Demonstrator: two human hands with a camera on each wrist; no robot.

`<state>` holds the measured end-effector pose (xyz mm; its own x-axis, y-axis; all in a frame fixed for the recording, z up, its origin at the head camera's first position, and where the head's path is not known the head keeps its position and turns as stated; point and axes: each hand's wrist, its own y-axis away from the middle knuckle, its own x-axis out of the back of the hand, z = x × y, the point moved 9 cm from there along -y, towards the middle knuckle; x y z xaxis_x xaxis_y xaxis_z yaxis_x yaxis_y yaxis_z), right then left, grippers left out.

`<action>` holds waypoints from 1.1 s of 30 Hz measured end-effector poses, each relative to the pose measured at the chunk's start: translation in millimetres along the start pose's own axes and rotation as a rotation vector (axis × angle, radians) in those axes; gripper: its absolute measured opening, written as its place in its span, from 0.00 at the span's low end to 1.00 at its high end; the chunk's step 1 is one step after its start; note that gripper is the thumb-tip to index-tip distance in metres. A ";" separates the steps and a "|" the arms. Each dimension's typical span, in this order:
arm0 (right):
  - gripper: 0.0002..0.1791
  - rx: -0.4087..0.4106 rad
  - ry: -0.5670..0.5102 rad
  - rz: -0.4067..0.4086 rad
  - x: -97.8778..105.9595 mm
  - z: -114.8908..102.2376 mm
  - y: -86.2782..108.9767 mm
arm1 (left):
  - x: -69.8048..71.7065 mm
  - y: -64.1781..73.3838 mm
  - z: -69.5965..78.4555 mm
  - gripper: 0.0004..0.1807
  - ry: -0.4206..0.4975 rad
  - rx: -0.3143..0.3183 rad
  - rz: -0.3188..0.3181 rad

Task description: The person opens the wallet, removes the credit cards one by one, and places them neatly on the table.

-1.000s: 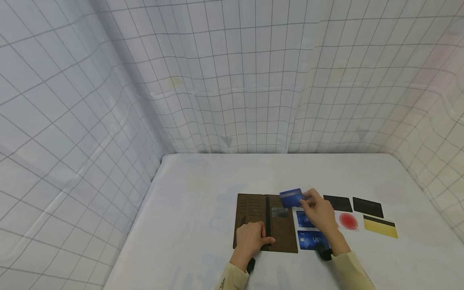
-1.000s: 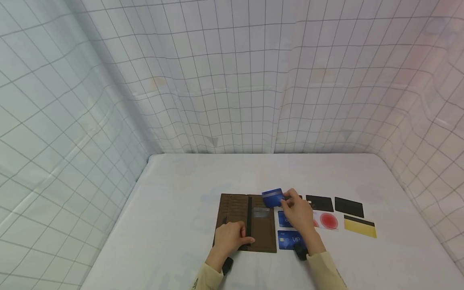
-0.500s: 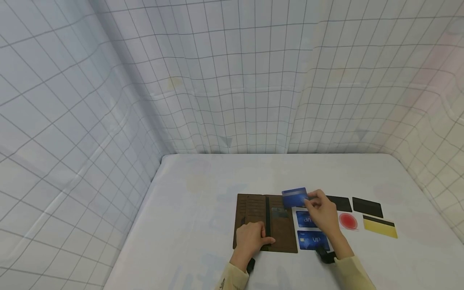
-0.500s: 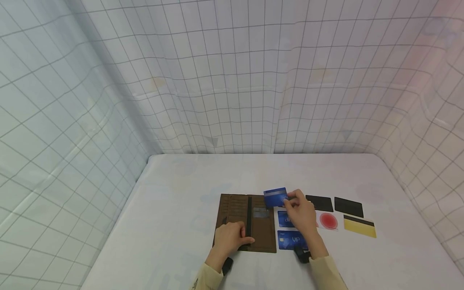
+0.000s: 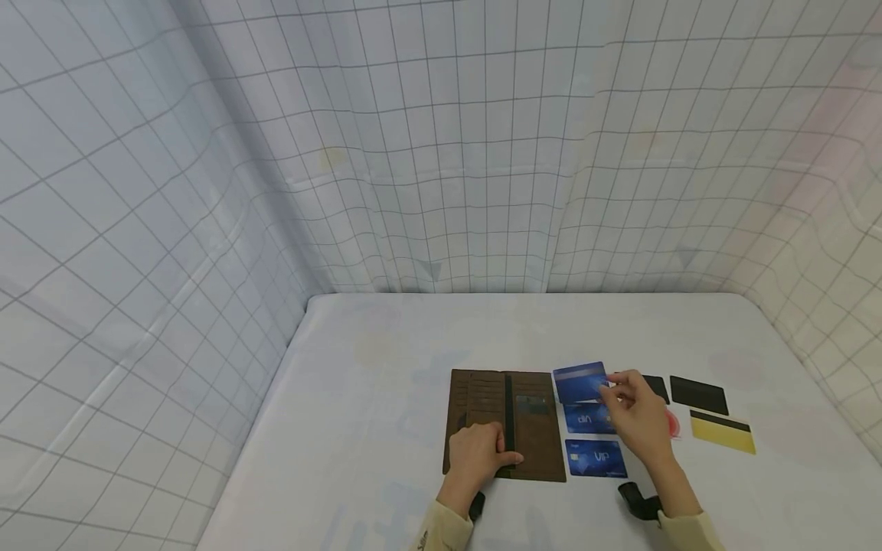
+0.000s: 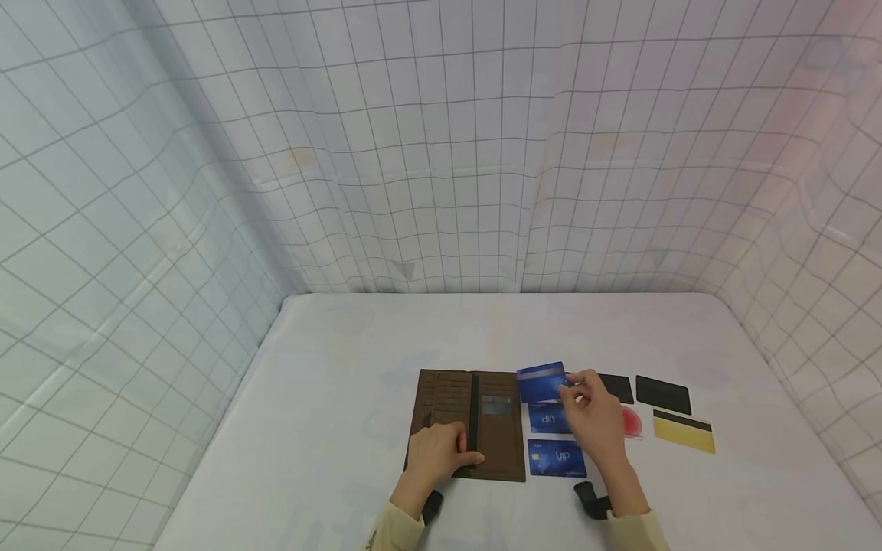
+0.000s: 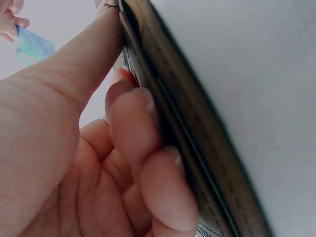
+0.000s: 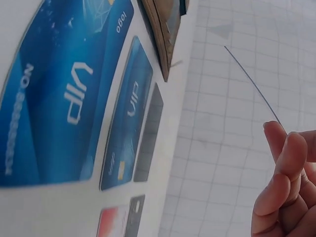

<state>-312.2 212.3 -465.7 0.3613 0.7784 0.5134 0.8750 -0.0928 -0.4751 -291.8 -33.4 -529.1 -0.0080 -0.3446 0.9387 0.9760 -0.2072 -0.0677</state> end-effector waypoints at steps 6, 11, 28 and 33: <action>0.10 -0.037 0.033 0.039 15.5 46.7 13.7 | 0.6 0.7 0.8 0.24 0.002 -0.004 0.002; 0.14 -0.179 0.015 0.062 38.5 85.1 23.0 | 0.1 0.5 -0.1 0.24 0.003 0.000 -0.010; 0.22 -0.658 -0.007 -0.237 83.6 107.1 72.5 | -2.2 0.5 -1.8 0.24 0.001 0.005 -0.024; 0.27 -0.698 0.064 -0.339 81.4 122.3 84.2 | -1.0 0.6 -0.9 0.24 -0.002 -0.003 -0.011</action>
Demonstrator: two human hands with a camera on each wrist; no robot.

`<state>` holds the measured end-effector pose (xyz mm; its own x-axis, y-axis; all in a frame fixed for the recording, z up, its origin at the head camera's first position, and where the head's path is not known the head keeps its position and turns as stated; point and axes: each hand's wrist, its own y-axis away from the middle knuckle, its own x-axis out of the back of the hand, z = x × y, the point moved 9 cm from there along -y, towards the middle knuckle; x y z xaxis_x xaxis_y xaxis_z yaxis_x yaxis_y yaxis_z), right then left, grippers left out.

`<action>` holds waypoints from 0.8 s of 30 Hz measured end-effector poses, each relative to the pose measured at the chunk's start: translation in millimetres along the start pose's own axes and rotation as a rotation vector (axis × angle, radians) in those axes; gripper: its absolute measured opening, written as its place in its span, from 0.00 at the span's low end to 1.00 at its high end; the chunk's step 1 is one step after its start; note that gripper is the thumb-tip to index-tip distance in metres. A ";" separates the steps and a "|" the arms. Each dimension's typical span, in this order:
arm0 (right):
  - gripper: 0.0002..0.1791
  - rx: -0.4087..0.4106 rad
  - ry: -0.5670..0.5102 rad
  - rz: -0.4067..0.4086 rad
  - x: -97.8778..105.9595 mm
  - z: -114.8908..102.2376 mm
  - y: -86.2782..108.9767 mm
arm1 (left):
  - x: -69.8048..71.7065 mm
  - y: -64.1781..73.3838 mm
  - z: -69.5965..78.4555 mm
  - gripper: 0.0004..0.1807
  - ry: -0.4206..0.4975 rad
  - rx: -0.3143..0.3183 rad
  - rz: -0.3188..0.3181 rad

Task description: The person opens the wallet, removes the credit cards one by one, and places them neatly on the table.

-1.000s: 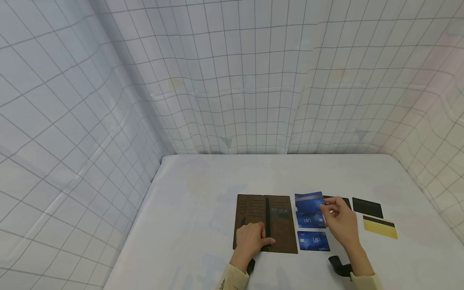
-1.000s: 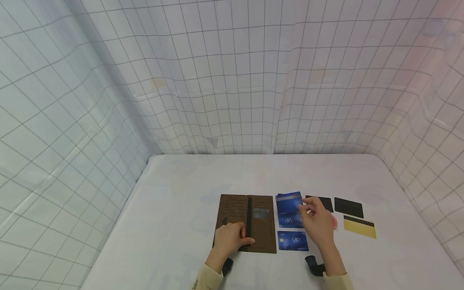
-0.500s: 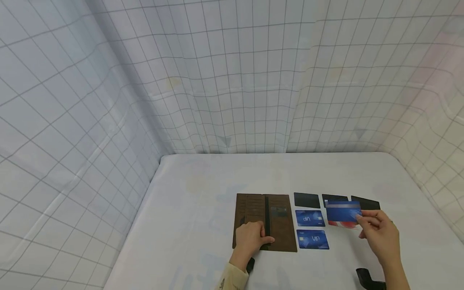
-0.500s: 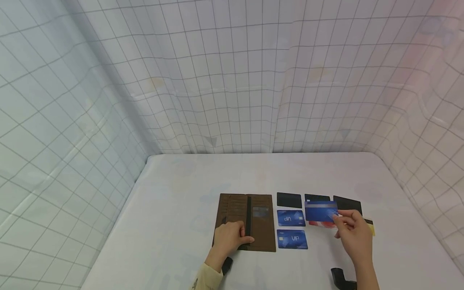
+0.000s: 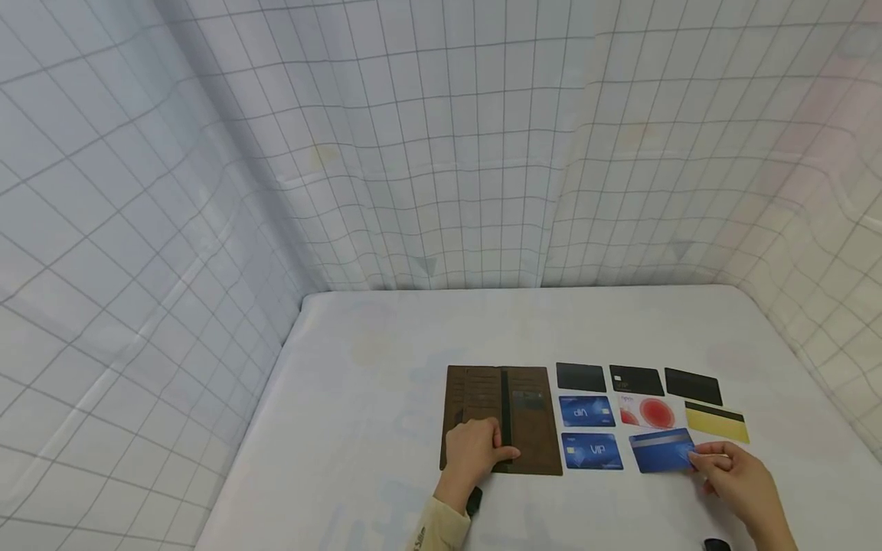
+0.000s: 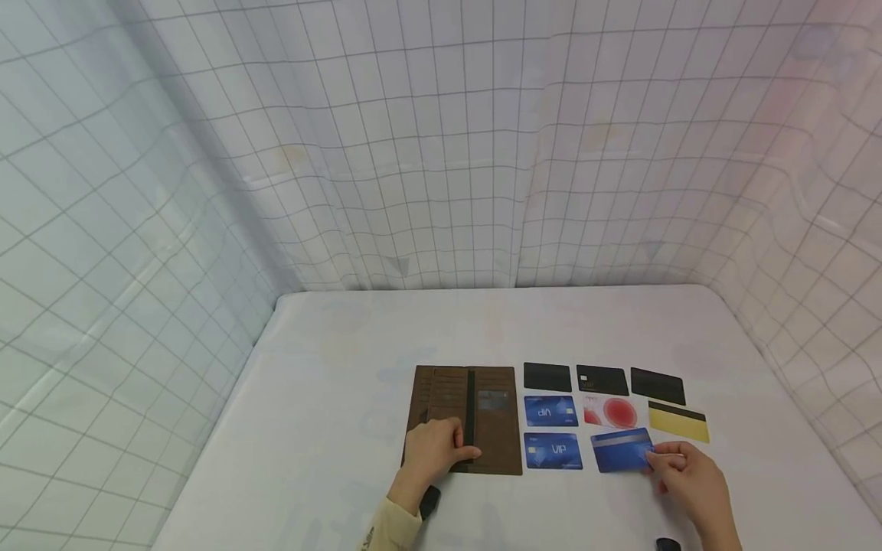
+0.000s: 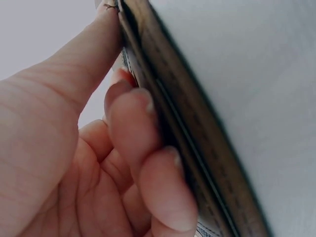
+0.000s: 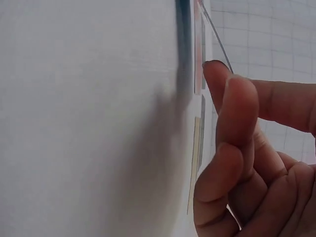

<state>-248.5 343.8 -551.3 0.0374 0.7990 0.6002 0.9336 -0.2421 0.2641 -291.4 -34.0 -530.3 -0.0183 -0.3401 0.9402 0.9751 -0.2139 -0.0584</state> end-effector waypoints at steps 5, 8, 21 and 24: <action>0.29 -0.012 0.091 -0.048 -5.9 4.1 -6.1 | 0.4 -2.0 -0.9 0.24 -0.001 0.009 -0.005; 0.28 -0.065 0.091 -0.076 -11.4 8.2 -10.7 | 1.1 -2.7 -0.8 0.24 0.006 0.013 -0.011; 0.20 -0.134 0.172 -0.146 -21.7 11.1 -19.4 | 4.8 1.5 2.2 0.24 0.008 -0.001 0.002; 0.17 -0.121 0.190 -0.155 -22.1 8.8 -18.9 | 4.4 1.8 2.5 0.24 0.006 0.003 0.002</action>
<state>-263.9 335.6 -576.2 -0.1811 0.7165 0.6737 0.8733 -0.1978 0.4452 -289.2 -33.6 -525.5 -0.0174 -0.3456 0.9382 0.9757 -0.2107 -0.0595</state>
